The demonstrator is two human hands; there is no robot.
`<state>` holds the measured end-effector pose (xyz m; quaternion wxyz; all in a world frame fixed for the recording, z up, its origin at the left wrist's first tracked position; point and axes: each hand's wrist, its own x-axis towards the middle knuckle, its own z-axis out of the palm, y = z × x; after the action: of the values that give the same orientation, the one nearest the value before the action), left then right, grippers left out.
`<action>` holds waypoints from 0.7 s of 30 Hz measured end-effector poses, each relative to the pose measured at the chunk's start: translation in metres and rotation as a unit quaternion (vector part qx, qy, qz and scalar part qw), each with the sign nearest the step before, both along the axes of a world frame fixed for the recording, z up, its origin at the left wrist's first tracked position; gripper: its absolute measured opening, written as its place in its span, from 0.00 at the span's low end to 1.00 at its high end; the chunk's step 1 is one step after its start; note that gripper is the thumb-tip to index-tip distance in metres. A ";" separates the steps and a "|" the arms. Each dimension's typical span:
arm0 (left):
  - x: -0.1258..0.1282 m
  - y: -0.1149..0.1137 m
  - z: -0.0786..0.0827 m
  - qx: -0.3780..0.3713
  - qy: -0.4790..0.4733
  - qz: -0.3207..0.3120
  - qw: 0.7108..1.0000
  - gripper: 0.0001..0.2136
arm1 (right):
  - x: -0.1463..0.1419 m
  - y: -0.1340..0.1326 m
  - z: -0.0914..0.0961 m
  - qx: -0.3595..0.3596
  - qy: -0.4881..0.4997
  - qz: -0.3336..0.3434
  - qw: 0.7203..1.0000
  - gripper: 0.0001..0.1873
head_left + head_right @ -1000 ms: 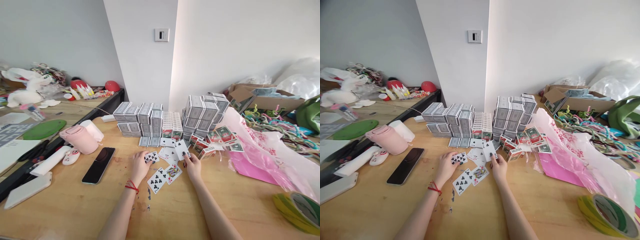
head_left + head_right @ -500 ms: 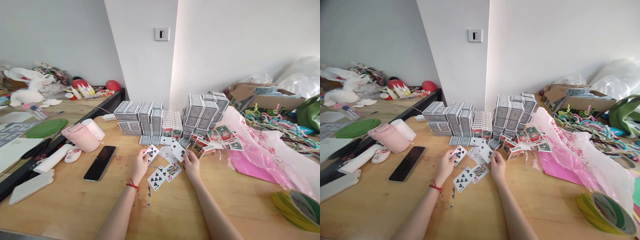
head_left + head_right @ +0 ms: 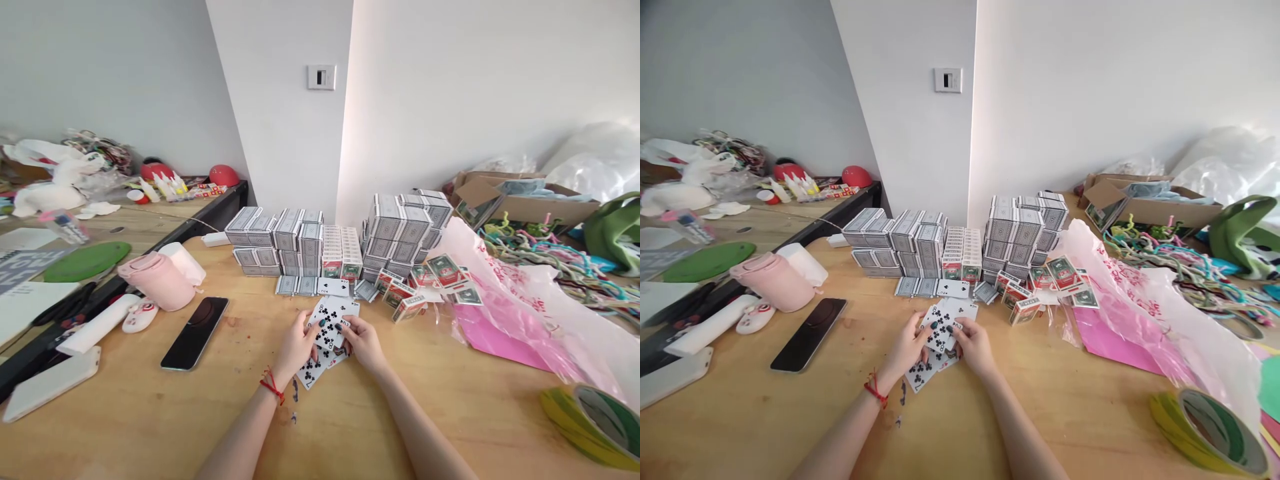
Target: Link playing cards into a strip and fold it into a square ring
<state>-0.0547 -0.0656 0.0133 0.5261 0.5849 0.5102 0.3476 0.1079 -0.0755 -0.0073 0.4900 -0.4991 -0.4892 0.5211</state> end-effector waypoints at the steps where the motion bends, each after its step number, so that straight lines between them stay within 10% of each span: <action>1: 0.000 0.000 -0.001 0.005 0.017 -0.005 1.000 0.16 | 0.001 0.000 0.001 -0.001 0.001 0.007 1.000 0.19; 10: -0.002 0.003 -0.008 0.106 0.136 0.032 0.985 0.22 | 0.001 0.000 0.004 -0.004 0.023 -0.040 0.999 0.19; 21: -0.002 0.005 -0.002 0.092 0.043 0.015 0.995 0.12 | 0.005 0.003 -0.002 -0.009 0.060 -0.066 0.996 0.24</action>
<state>-0.0568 -0.0602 0.0114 0.4425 0.6371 0.5070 0.3758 0.1129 -0.0723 -0.0093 0.5473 -0.5025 -0.4202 0.5210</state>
